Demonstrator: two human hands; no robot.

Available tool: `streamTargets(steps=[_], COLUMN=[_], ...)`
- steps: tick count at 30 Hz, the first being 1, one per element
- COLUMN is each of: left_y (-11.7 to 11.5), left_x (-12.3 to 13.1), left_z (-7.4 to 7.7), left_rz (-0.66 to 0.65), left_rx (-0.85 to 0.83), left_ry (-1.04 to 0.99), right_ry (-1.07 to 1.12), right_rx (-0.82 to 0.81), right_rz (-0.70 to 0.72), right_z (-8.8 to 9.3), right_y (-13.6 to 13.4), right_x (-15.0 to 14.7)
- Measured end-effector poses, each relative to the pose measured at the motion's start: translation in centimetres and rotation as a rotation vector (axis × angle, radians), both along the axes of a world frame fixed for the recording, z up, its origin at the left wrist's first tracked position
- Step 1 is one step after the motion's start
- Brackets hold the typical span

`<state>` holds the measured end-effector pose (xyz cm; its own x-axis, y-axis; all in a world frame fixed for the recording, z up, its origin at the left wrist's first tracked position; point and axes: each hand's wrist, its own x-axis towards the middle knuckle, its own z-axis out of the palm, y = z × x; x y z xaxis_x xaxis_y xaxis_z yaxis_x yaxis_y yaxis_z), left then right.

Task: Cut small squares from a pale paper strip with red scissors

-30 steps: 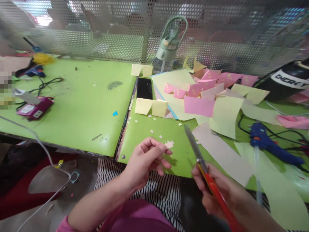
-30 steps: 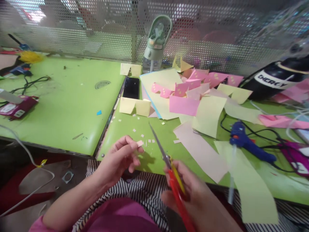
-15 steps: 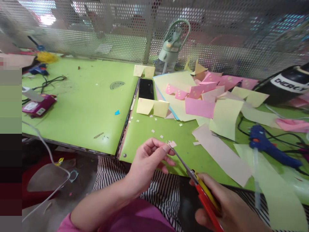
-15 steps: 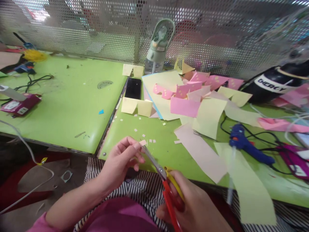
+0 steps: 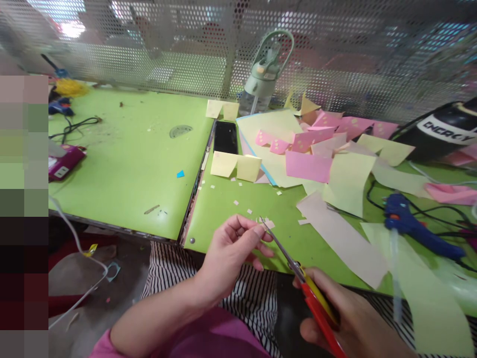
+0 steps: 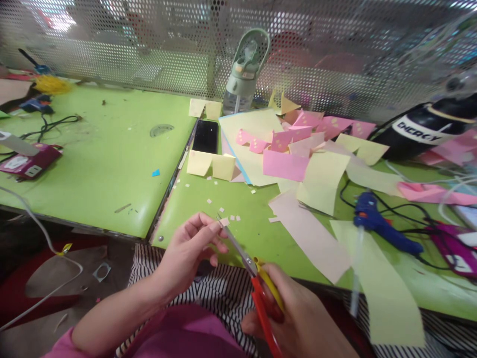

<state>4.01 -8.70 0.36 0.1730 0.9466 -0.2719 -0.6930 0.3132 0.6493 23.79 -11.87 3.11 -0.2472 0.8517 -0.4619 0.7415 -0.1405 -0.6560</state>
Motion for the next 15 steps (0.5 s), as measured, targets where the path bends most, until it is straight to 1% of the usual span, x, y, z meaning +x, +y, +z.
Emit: streamTargets(steps=[5,9,13,15], left_y=[0.0,-0.02,0.0,0.06], left_x=[-0.04,-0.03,0.04,0.06], left_z=[-0.07,-0.11,-0.14,-0.13], left_rz=[-0.007,-0.016,-0.024,-0.027], left_rx=[0.008,0.011,0.012,0.012], left_ry=[0.027,0.046,0.037,0.035], right_ry=[0.01,0.011,-0.007,0.003], right_rx=[0.019,-0.012,-0.03,-0.054], right_rz=[-0.015,-0.057,-0.062,-0.093], right_z=[0.13,0.18,0.13,0.05], right_y=[-0.04,-0.14,-0.21,-0.31], right_x=[-0.14,-0.22,-0.23,-0.17])
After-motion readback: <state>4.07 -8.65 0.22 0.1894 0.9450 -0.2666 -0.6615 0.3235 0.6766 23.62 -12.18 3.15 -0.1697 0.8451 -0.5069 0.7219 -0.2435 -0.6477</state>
